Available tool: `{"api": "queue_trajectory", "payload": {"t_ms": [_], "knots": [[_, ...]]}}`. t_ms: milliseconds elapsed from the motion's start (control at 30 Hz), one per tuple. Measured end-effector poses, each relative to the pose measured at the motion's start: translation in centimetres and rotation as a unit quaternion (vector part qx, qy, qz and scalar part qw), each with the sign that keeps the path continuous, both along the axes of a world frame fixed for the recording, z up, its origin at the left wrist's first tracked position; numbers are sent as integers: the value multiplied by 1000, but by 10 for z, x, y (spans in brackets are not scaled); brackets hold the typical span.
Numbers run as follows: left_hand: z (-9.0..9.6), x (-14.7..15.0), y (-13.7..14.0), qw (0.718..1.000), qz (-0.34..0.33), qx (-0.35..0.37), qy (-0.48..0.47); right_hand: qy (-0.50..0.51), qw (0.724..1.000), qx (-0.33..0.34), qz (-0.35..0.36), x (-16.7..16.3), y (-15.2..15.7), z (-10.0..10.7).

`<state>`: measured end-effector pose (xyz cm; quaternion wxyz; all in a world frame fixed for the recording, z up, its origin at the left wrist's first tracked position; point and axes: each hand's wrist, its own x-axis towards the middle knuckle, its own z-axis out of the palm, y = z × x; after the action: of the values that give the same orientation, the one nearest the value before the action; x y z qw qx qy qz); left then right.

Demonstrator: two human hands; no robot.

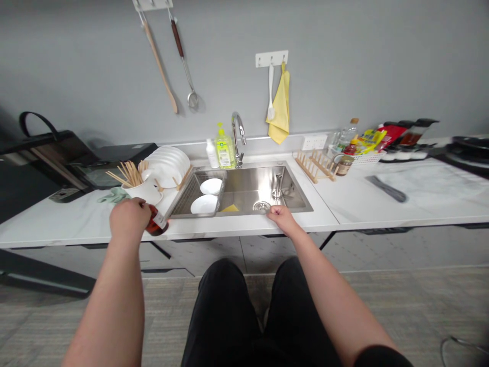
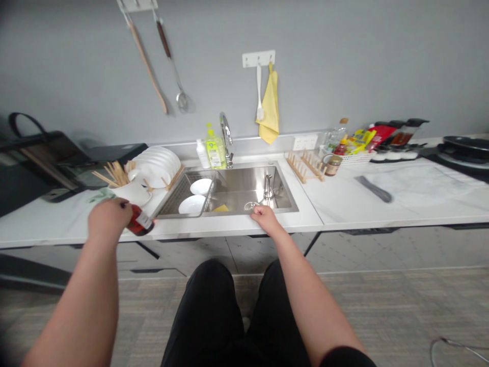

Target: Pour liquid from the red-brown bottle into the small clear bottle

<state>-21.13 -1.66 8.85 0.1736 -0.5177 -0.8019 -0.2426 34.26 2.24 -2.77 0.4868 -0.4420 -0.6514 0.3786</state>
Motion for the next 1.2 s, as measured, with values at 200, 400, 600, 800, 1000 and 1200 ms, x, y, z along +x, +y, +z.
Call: {"api": "queue_trajectory", "payload": {"t_ms": [200, 400, 600, 800, 1000, 1200], "knots": [[-28, 32, -15, 974, 8, 134, -180, -6, 1000, 6, 4, 1, -2, 2], [-60, 127, -28, 940, -117, 207, -244, 0, 1000, 5, 6, 1, -2, 0], [-65, 252, -18, 893, -314, 170, -275, 2, 1000, 3, 17, 0, -2, 1], [-66, 352, 1, 842, -429, 166, -283, -28, 991, 52, 122, -6, -8, 4], [-80, 392, 13, 776, -521, 132, -330, -21, 997, 67, 19, -11, -12, 3], [-117, 308, 30, 807, -425, 68, -405, -7, 999, 48, -2, -8, -15, 2]]}}
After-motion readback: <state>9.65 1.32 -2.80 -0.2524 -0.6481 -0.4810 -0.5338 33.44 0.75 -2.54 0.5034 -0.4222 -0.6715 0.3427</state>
